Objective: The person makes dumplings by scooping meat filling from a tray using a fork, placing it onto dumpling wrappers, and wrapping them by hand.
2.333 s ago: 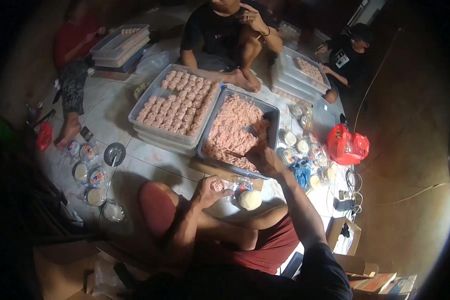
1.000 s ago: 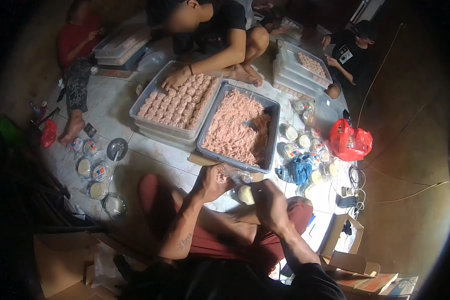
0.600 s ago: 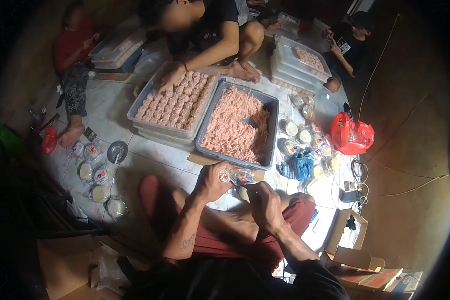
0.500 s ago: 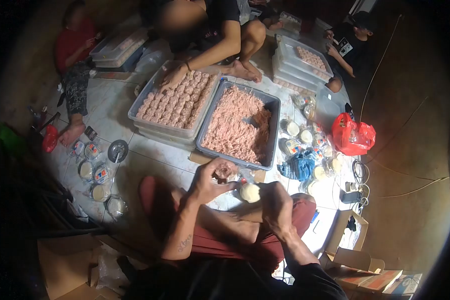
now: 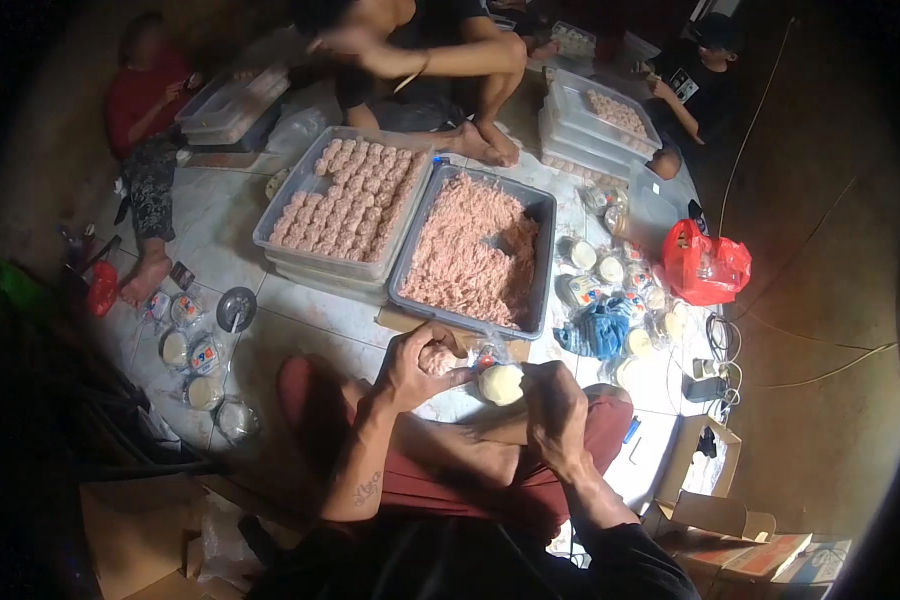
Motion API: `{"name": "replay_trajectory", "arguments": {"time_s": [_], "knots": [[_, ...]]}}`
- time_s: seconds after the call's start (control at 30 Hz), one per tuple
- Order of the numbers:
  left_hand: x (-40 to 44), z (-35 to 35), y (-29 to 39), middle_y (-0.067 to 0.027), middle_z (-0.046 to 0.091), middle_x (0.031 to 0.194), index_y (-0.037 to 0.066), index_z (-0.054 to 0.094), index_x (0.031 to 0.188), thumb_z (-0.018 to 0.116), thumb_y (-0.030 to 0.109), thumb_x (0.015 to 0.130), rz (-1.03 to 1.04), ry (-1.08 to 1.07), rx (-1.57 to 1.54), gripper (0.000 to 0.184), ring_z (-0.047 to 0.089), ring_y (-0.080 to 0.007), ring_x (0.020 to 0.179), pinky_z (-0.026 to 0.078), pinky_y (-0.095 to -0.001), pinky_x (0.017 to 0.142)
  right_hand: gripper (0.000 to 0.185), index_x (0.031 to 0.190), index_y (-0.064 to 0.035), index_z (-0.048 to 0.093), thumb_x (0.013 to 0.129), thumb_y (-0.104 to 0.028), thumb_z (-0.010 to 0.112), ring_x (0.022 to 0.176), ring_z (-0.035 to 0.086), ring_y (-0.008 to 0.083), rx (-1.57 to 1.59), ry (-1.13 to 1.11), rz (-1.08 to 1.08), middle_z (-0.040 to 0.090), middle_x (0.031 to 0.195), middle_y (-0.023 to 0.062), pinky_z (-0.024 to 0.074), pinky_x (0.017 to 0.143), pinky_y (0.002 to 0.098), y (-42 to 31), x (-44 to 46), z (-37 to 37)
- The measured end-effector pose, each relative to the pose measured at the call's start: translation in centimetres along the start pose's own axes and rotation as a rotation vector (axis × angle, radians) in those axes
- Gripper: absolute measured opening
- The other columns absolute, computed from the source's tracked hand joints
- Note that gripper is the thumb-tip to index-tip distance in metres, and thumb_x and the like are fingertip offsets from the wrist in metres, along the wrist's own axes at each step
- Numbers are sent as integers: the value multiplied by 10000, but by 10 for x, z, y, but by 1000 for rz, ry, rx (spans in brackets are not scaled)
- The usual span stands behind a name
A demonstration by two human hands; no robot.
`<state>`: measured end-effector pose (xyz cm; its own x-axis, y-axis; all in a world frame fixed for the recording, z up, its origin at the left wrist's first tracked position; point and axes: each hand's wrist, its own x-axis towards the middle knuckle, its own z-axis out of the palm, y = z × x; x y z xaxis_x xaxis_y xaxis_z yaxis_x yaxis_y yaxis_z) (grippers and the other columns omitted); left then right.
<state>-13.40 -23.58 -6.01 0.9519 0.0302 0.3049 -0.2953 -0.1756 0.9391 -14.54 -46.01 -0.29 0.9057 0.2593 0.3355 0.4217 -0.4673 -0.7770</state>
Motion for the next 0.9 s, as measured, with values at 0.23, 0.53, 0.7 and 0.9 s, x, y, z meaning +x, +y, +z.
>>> {"name": "replay_trajectory", "arguments": {"time_s": [0.23,0.53,0.7,0.9], "knots": [[1,5,8,-144,687,790,24,643,874,837,148,734,-176,-42,197,269,681,-233,724,520,-347,661,107,975,12,654,897,25,582,797,650,385,-36,-102,-6,637,867,212,503,684,418,-12,2,4],[-4,-1,-9,-86,691,769,49,652,856,904,151,704,62,-4,-23,312,649,-119,718,512,-328,642,92,965,36,626,877,56,611,748,639,376,-70,-55,-20,621,857,208,502,658,400,-13,4,-4],[3,10,-7,-109,628,691,22,618,793,874,243,761,-113,-14,262,340,556,-153,619,478,-341,591,207,1056,31,642,862,80,589,829,640,434,-135,-148,-81,618,926,240,516,713,442,11,-9,21],[-3,5,-19,-49,649,748,24,641,945,899,268,727,-103,136,206,417,583,-135,666,502,-329,634,140,999,29,624,865,62,607,759,622,401,-119,-103,-17,600,852,208,499,661,434,-2,-15,10]]}}
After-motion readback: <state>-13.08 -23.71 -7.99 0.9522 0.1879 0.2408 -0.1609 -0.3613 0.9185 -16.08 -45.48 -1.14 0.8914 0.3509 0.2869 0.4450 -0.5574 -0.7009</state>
